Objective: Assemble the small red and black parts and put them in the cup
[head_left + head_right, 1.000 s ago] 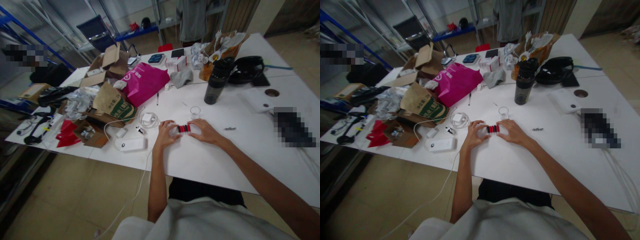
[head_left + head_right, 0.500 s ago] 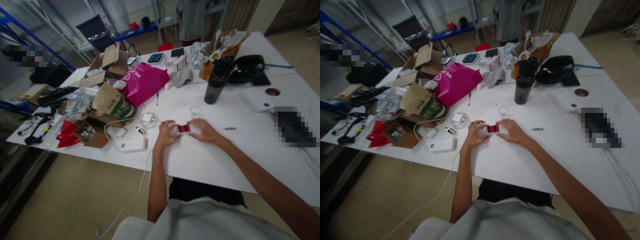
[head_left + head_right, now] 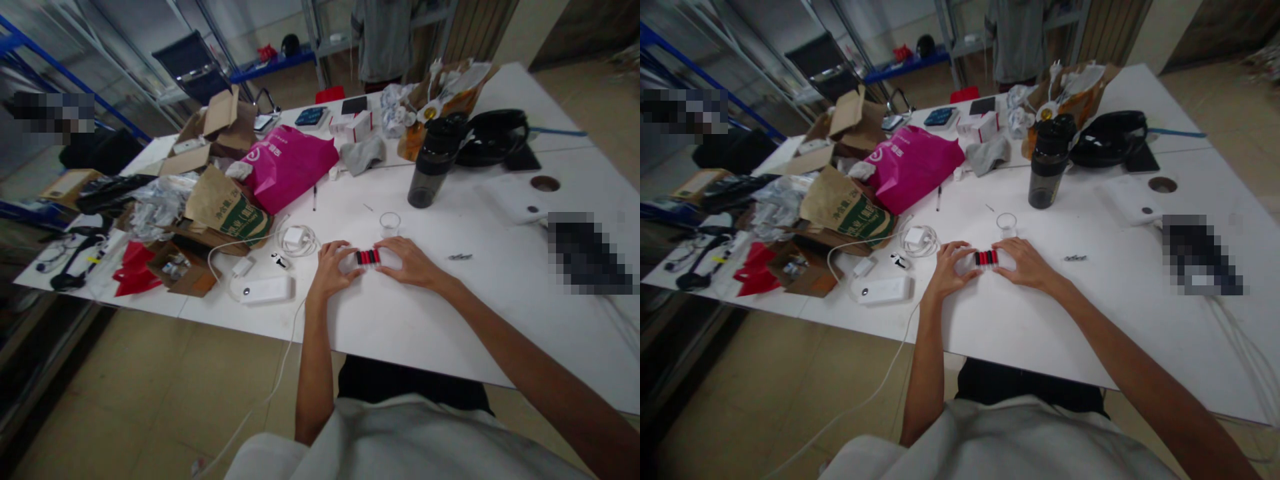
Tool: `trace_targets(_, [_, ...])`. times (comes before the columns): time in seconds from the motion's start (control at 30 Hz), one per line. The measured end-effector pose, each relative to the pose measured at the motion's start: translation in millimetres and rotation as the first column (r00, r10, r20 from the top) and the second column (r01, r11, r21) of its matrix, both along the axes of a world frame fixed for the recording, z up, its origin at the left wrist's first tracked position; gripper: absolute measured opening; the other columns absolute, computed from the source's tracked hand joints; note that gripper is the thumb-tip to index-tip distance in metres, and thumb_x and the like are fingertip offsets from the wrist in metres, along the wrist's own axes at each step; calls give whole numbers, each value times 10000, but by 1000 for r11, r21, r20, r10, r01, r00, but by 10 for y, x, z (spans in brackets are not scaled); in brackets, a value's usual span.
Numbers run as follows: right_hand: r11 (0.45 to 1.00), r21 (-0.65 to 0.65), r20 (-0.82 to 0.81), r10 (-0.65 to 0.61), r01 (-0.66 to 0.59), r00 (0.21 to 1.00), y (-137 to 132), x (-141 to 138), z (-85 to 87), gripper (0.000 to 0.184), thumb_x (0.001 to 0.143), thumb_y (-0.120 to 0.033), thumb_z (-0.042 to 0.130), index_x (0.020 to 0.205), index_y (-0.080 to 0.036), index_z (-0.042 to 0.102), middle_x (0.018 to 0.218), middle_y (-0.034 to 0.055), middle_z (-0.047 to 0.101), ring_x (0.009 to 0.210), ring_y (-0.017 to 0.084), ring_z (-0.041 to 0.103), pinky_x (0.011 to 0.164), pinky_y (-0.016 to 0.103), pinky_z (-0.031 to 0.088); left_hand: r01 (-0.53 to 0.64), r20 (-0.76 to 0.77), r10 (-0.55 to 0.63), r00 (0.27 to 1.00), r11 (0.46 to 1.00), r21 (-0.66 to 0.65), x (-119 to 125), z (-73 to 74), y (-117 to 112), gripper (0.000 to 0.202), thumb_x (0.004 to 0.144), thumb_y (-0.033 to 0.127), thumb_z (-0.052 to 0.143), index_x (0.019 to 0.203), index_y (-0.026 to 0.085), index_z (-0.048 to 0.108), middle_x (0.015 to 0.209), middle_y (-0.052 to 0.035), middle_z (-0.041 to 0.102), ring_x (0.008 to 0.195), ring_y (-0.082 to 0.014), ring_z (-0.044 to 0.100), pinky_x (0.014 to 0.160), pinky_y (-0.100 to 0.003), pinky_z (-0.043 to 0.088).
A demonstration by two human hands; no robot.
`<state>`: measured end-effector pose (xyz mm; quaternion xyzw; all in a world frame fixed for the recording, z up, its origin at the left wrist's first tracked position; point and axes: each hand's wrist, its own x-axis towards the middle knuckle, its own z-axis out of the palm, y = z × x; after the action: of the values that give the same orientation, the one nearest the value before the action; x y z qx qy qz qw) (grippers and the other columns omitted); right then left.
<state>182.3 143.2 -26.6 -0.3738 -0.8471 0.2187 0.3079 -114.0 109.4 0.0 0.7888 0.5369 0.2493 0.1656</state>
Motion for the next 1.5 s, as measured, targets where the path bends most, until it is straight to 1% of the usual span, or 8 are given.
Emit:
trace_targets(0.13, [1000, 19, -4, -5, 6, 1000, -1, -1, 0, 516, 1028, -454, 835, 1497, -273, 716, 1489, 160, 796, 1422, 427, 733, 1214, 720, 578, 5, 4, -5, 1000, 1000, 12, -3, 1, -4, 589, 924, 492, 1010, 1454, 332, 807, 1578, -109, 691, 1497, -372, 573, 1338, -595, 435])
trace_targets(0.3, [1000, 9, -1, -9, 9, 1000, -6, 2, 1, 515, 1020, -446, 841, 1502, -305, 724, 1496, 140, 801, 1431, 426, 732, 1219, 725, 579, 1, -1, -1, 1000, 1000, 6, 0, 4, -3, 582, 919, 489, 1015, 1443, 337, 809, 1577, -105, 694, 1499, -373, 577, 1344, -598, 431])
trace_targets(0.43, [1000, 21, -8, -7, 7, 1000, -5, 4, -2, 515, 1024, -450, 840, 1503, -297, 728, 1491, 148, 800, 1429, 425, 733, 1215, 722, 583, 1, 12, -1, 1000, 1000, 7, 10, 15, -6, 573, 924, 496, 1012, 1436, 330, 814, 1571, -112, 699, 1500, -377, 581, 1349, -608, 429])
trace_targets(0.53, [1000, 21, -5, -4, 4, 1000, -2, 1, -10, 524, 1022, -446, 842, 1513, -303, 726, 1492, 142, 799, 1429, 421, 732, 1216, 718, 584, -1, 8, 1, 1000, 1000, -7, 16, 26, -9, 561, 932, 496, 1004, 1439, 346, 815, 1580, -108, 697, 1508, -381, 579, 1355, -619, 426])
trace_targets(0.87, [1000, 23, -4, 0, 0, 1000, -10, 1, -10, 519, 1033, -449, 837, 1511, -290, 715, 1501, 146, 795, 1437, 414, 728, 1224, 706, 580, 5, 26, -5, 1000, 1000, -1, 13, -2, -3, 578, 930, 512, 1008, 1446, 336, 815, 1577, -106, 699, 1492, -370, 581, 1338, -590, 441])
trace_targets(1.17, [1000, 6, -9, 0, 0, 1000, -12, -5, 19, 520, 1034, -453, 825, 1521, -306, 720, 1503, 140, 798, 1437, 413, 730, 1225, 713, 581, 2, 16, -2, 1000, 1000, -1, 19, 5, -7, 580, 928, 517, 1006, 1451, 354, 812, 1578, -99, 696, 1494, -374, 582, 1339, -611, 438])
trace_targets(1.33, [1000, 9, -3, -1, 1, 1000, -15, 4, 17, 527, 1026, -446, 837, 1521, -305, 725, 1499, 144, 796, 1437, 421, 728, 1230, 711, 580, 2, 23, -2, 1000, 1000, 3, 15, 14, -11, 593, 915, 504, 1023, 1447, 347, 812, 1575, -101, 699, 1490, -371, 584, 1342, -599, 438])
trace_targets(1.5, [1000, 3, 2, -6, 6, 1000, -10, 15, 11, 532, 1026, -446, 832, 1529, -313, 723, 1504, 142, 795, 1440, 427, 728, 1231, 725, 574, 6, 23, -6, 1000, 1000, 9, 12, 7, -6, 611, 900, 491, 1033, 1448, 339, 808, 1572, -107, 697, 1489, -376, 582, 1337, -608, 444])
